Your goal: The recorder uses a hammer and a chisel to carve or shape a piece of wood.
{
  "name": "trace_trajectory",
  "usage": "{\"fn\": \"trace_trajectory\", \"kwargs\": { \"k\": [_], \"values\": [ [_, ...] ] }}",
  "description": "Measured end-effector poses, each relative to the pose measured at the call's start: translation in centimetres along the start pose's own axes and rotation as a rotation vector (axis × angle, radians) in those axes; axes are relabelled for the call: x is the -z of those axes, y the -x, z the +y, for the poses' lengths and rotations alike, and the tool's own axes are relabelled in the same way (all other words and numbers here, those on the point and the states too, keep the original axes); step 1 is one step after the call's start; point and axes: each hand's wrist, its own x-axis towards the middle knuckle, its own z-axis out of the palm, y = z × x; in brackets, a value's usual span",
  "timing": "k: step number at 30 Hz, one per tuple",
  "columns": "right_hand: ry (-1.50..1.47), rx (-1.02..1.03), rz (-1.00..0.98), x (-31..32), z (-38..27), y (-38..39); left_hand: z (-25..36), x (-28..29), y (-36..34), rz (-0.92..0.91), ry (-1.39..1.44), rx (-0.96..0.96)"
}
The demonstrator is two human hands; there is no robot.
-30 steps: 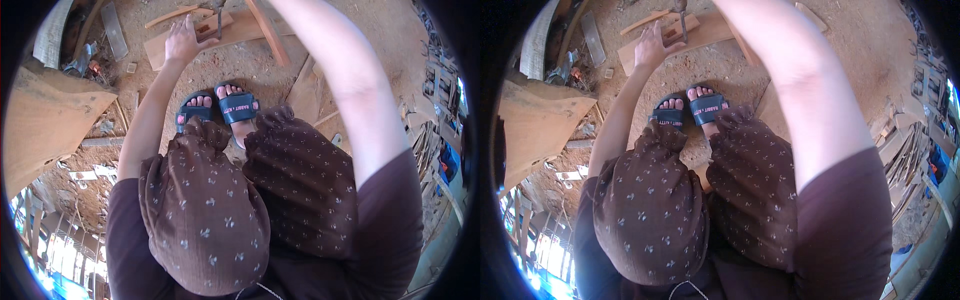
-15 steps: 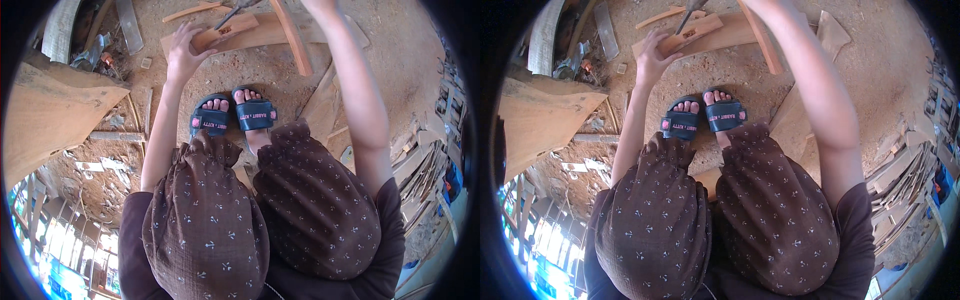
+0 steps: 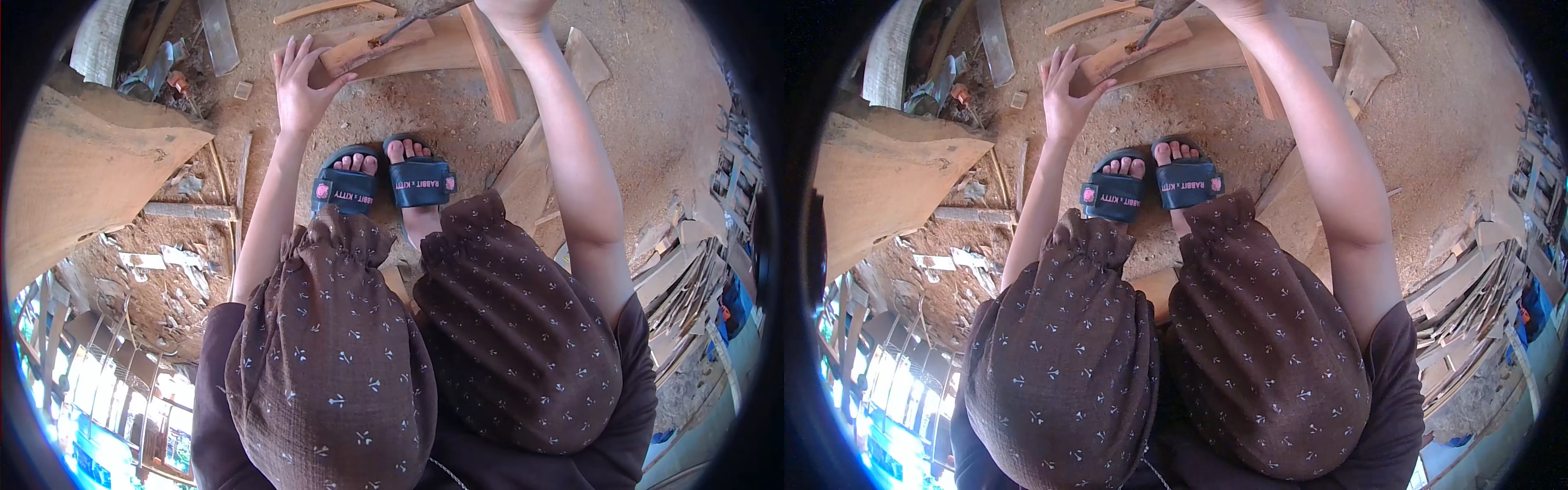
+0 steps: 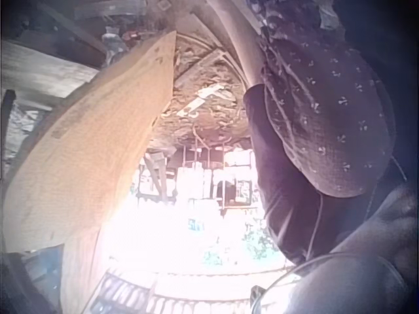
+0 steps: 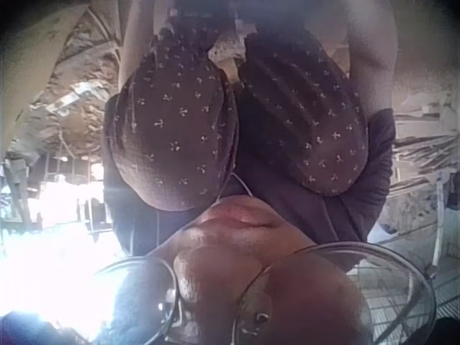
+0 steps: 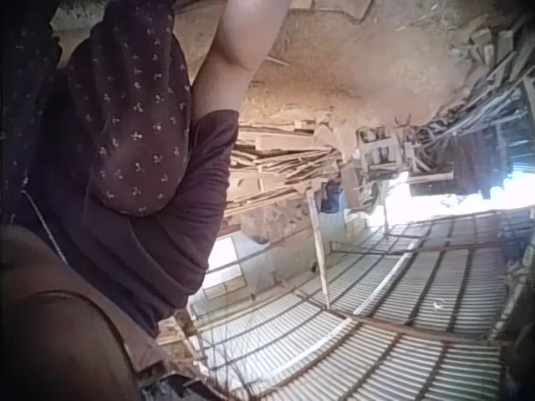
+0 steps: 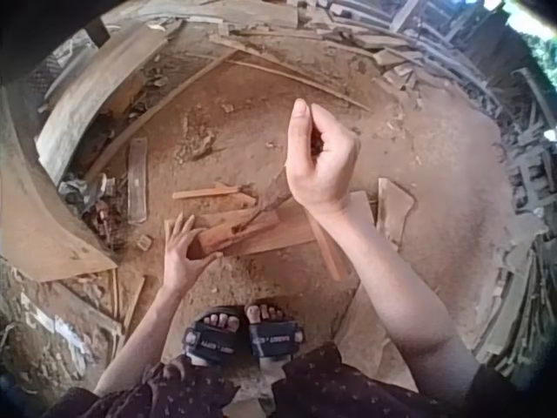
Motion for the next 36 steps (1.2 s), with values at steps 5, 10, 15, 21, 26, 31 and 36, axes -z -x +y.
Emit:
{"fn": "trace_trajectory", "kwargs": {
  "k": [5, 10, 15, 21, 26, 31, 36],
  "values": [
    [0.023, -0.035, -0.003, -0.2, -0.2, -0.2, -0.5, 0.0, 0.3, -0.004, -0.028, 0.0],
    [-0.012, -0.121, -0.125, -2.5, 1.0, -1.5, -1.0, -0.1, 0.3, 0.009, -0.035, -0.018],
    [-0.086, -0.489, -0.273, -5.4, 6.2, -2.8, -0.1, -0.7, -0.6, -0.036, -0.036, -0.025],
    [0.132, -0.801, -0.212, -2.9, 4.6, -0.9, 0.3, -0.5, -2.0, -0.12, 0.1, -0.028],
    [0.448, -0.854, -0.101, 1.4, 8.5, 2.8, 0.8, -1.5, -1.7, -0.153, 0.148, -0.074],
    [0.235, -0.82, -0.01, 1.6, 7.4, 5.6, -0.3, -0.7, -1.5, -0.176, 0.146, -0.045],
    [0.164, -0.771, -0.266, 2.2, 6.2, 2.0, 0.2, -0.9, -2.3, -0.193, 0.155, -0.07]
  ]
}}
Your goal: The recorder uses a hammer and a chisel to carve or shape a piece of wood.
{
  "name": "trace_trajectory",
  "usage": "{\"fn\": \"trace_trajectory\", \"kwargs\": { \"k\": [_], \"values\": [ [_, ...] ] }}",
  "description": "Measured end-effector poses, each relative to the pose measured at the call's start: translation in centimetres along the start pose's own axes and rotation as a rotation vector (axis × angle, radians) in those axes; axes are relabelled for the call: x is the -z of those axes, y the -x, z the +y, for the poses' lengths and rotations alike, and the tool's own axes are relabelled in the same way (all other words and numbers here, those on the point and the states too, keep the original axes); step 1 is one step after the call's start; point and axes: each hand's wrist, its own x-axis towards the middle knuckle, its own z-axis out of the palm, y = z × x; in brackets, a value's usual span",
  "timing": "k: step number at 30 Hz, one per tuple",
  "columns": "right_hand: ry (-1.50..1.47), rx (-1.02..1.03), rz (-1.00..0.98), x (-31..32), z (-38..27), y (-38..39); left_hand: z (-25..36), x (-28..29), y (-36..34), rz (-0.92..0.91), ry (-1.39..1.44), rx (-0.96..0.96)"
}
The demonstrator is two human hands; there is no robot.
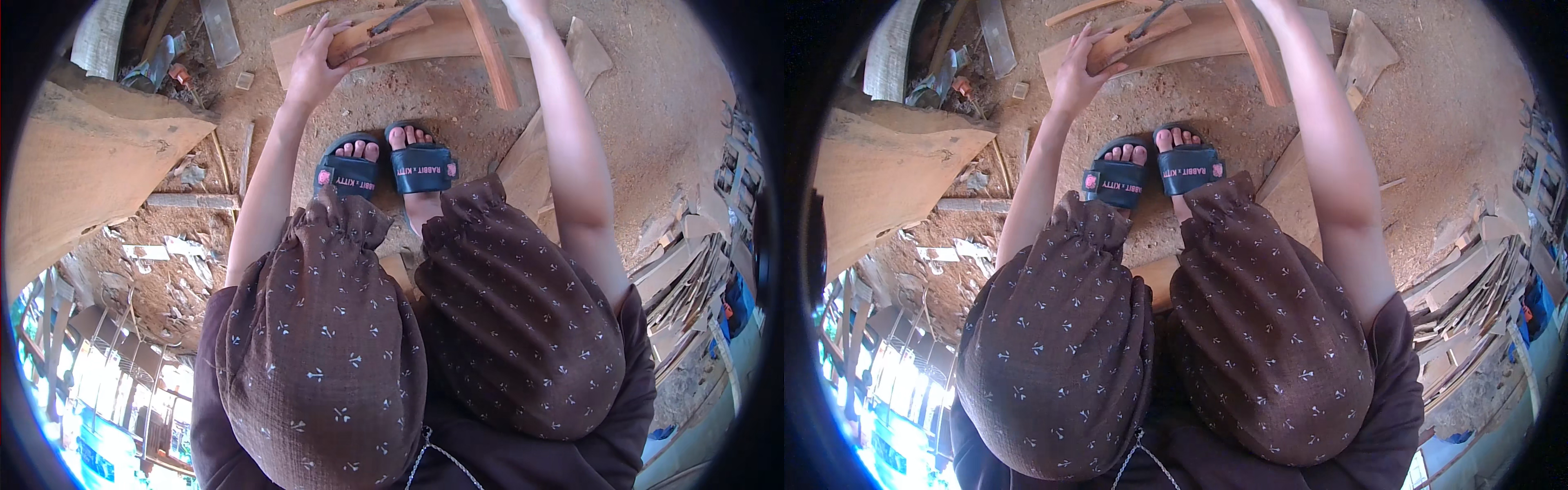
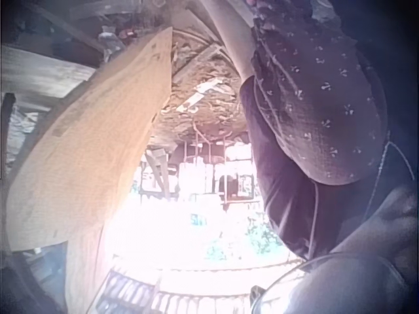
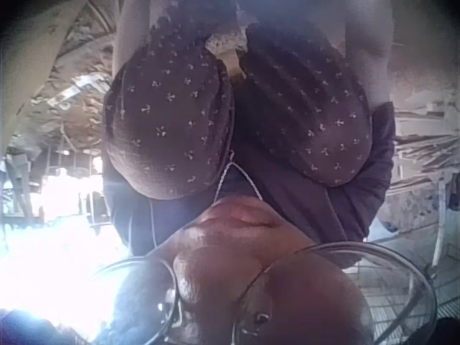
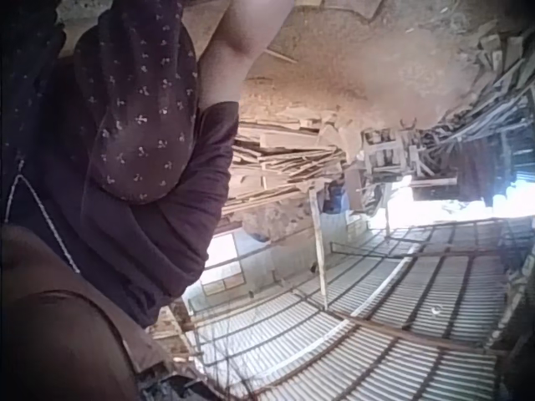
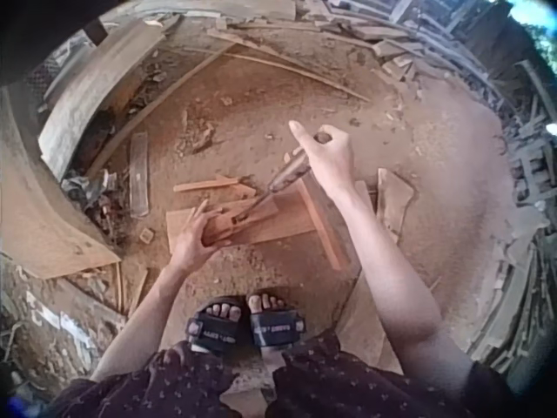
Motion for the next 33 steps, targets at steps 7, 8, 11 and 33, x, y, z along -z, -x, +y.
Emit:
{"fn": "trace_trajectory", "kwargs": {
  "k": [7, 8, 11, 33],
  "values": [
    [-0.463, -0.074, -0.084, 1.6, 4.3, -2.0, 0.9, 0.0, 0.4, 0.029, 0.083, 0.046],
    [-0.457, -0.075, -0.072, 2.9, 3.8, -1.4, 1.5, 0.4, 0.2, 0.023, 0.091, 0.036],
    [-0.596, -0.004, 0.059, 5.8, 2.8, -0.5, 3.2, 1.9, -0.2, 0.091, -0.059, -0.198],
    [-0.513, -0.019, 0.061, 8.5, 3.3, 3.2, 8.0, 5.1, -1.9, 0.428, -0.204, -0.117]
  ]
}}
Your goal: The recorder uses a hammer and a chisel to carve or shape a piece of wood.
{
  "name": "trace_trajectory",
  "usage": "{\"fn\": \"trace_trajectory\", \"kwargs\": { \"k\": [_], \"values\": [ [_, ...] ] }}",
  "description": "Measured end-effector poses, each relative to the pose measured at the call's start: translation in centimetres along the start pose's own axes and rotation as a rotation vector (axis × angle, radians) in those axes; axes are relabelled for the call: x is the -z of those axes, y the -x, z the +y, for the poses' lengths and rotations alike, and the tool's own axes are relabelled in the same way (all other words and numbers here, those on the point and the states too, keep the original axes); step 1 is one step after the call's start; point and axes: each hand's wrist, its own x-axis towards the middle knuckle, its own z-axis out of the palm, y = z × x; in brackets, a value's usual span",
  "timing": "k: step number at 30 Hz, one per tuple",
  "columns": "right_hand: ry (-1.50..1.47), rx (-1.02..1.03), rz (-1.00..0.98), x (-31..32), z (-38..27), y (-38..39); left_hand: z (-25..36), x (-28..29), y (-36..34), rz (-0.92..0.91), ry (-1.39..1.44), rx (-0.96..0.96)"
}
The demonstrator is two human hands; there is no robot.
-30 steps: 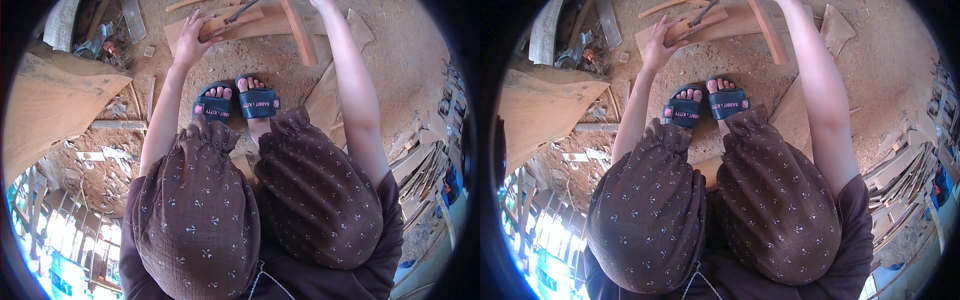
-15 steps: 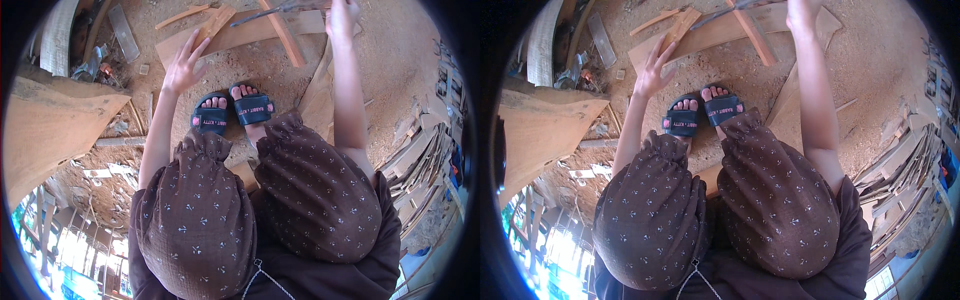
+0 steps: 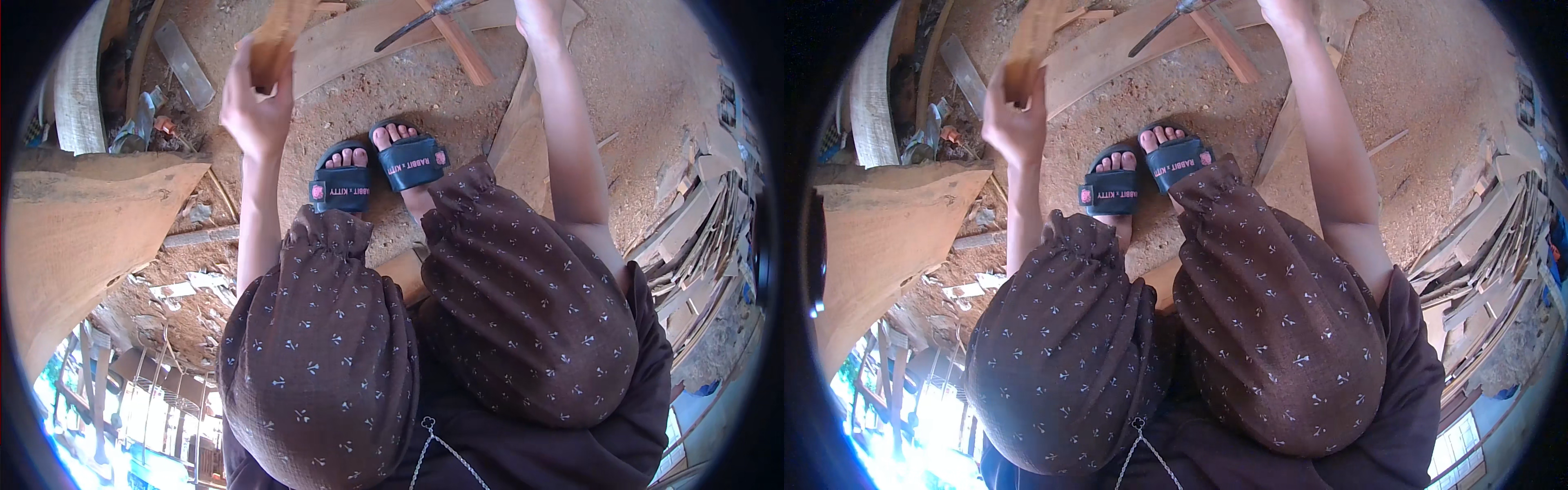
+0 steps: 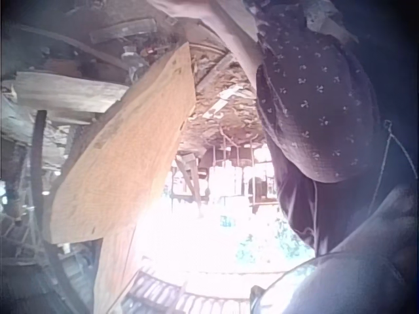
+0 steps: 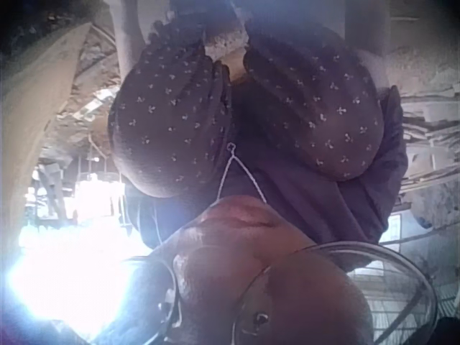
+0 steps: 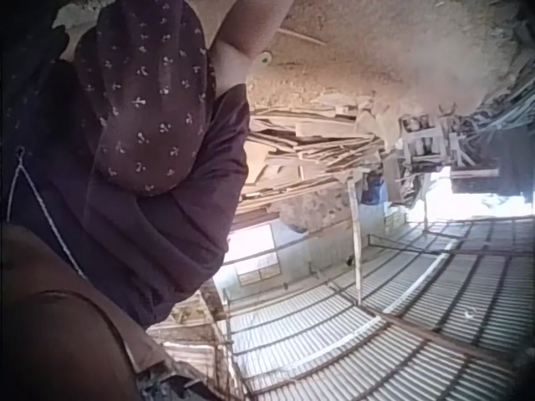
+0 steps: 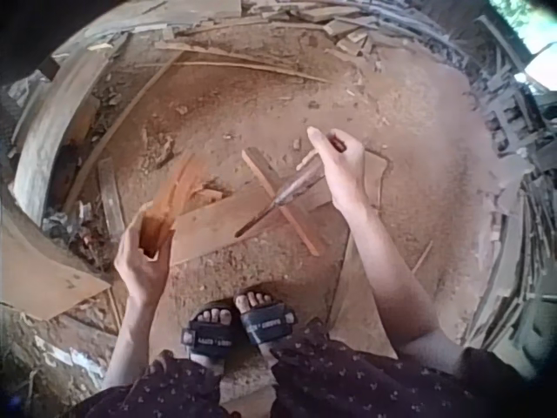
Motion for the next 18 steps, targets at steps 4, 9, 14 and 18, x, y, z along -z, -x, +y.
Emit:
{"fn": "trace_trajectory", "kwargs": {
  "k": [4, 9, 14, 18],
  "values": [
    [0.027, 0.007, 0.042, -0.6, 1.2, 0.6, -2.3, 0.3, 3.0, -0.109, -0.062, 0.013],
    [0.16, -0.014, 0.013, -1.6, 0.6, 1.6, -5.3, -1.0, 5.0, -0.283, -0.083, 0.117],
    [-0.002, -0.02, 0.019, -0.4, 0.8, 0.8, -2.3, 0.5, 1.0, -0.084, -0.021, 0.0],
    [0.033, 0.02, 0.059, 0.3, 0.9, 0.5, -2.5, -0.8, 2.6, -0.145, 0.022, 0.005]
  ]
}}
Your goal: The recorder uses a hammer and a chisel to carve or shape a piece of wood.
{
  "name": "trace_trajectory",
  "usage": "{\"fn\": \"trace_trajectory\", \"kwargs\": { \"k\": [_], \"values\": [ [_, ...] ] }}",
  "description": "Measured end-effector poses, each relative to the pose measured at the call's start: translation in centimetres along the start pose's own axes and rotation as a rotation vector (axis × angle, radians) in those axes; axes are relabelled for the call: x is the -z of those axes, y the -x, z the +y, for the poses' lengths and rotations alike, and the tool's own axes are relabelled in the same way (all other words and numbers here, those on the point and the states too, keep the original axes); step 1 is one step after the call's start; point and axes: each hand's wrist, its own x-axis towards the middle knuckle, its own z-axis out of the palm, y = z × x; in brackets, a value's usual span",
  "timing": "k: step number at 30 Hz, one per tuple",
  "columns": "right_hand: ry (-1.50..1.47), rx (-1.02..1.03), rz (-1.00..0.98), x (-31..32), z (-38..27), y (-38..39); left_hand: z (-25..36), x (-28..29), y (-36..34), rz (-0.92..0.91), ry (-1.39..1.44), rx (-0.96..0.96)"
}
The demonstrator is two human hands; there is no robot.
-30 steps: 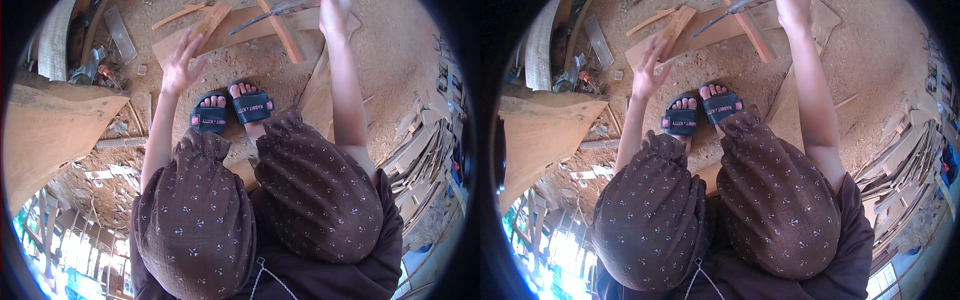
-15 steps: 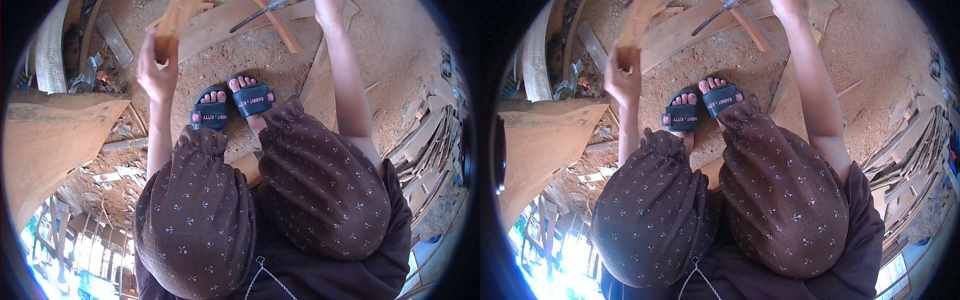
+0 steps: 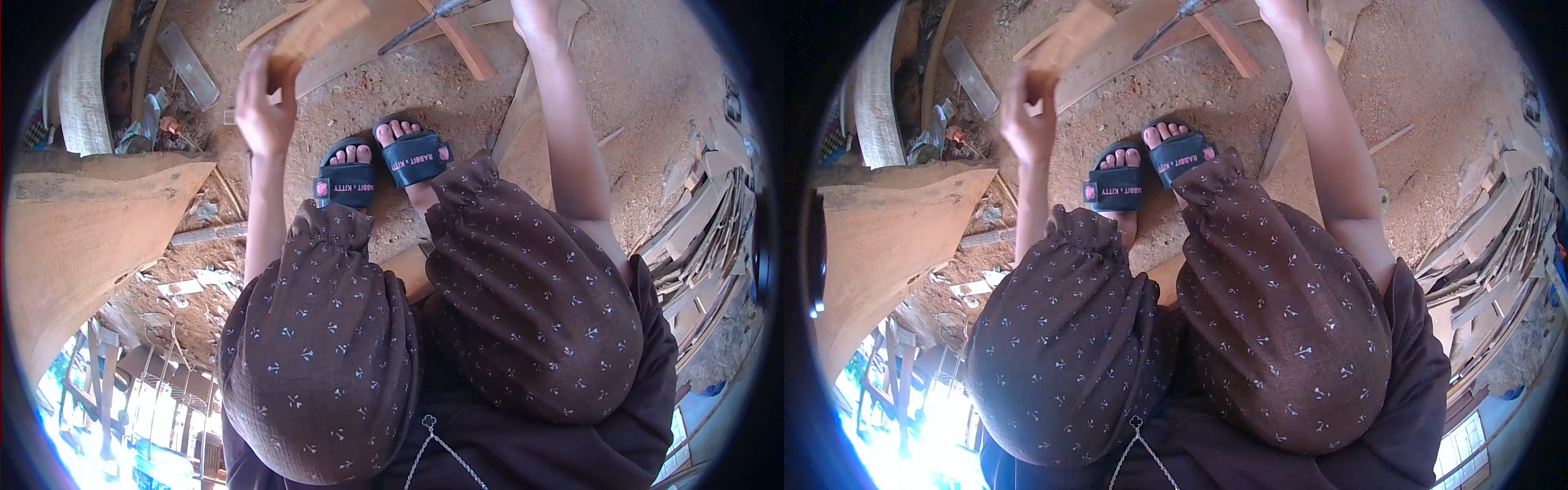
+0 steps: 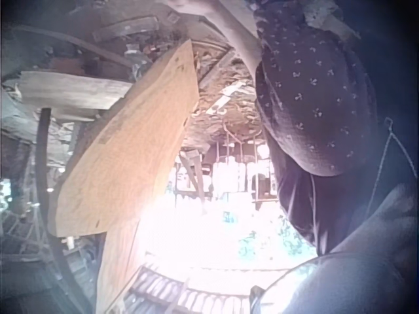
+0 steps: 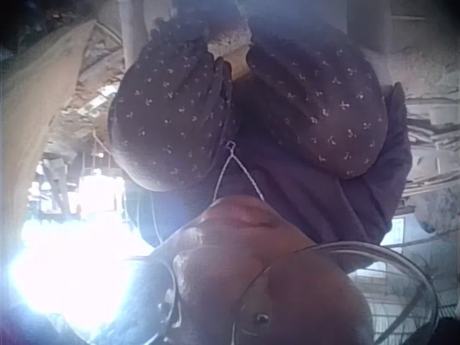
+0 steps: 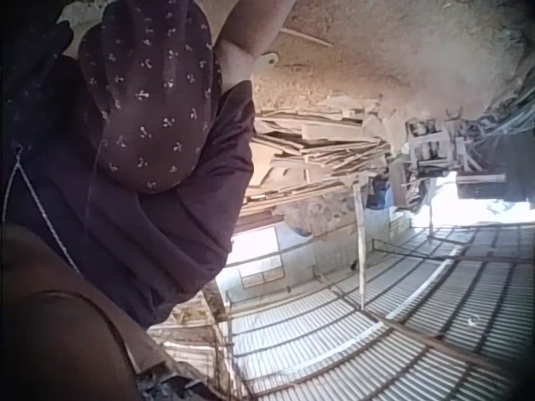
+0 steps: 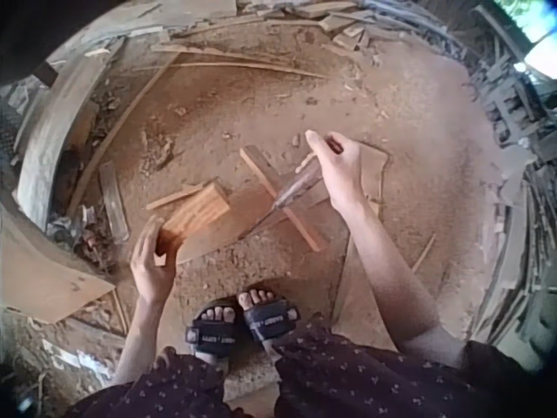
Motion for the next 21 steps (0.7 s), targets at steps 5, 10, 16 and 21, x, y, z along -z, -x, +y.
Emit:
{"fn": "trace_trajectory", "kwargs": {
  "k": [5, 10, 16, 21],
  "values": [
    [0.054, -0.054, -0.09, -1.6, -1.0, 1.7, -1.2, -0.8, 3.6, -0.202, -0.057, 0.101],
    [0.078, -0.018, -0.129, -0.3, -0.4, 1.7, -0.3, 0.0, 2.4, -0.221, -0.025, 0.156],
    [-0.008, -0.01, -0.072, -0.6, -2.1, 1.3, -2.6, -0.4, -2.5, -0.473, 0.452, 0.521],
    [0.055, 0.042, -0.08, -1.9, -3.3, 1.5, -3.5, -2.3, -1.6, -0.393, -0.289, 0.029]
  ]
}}
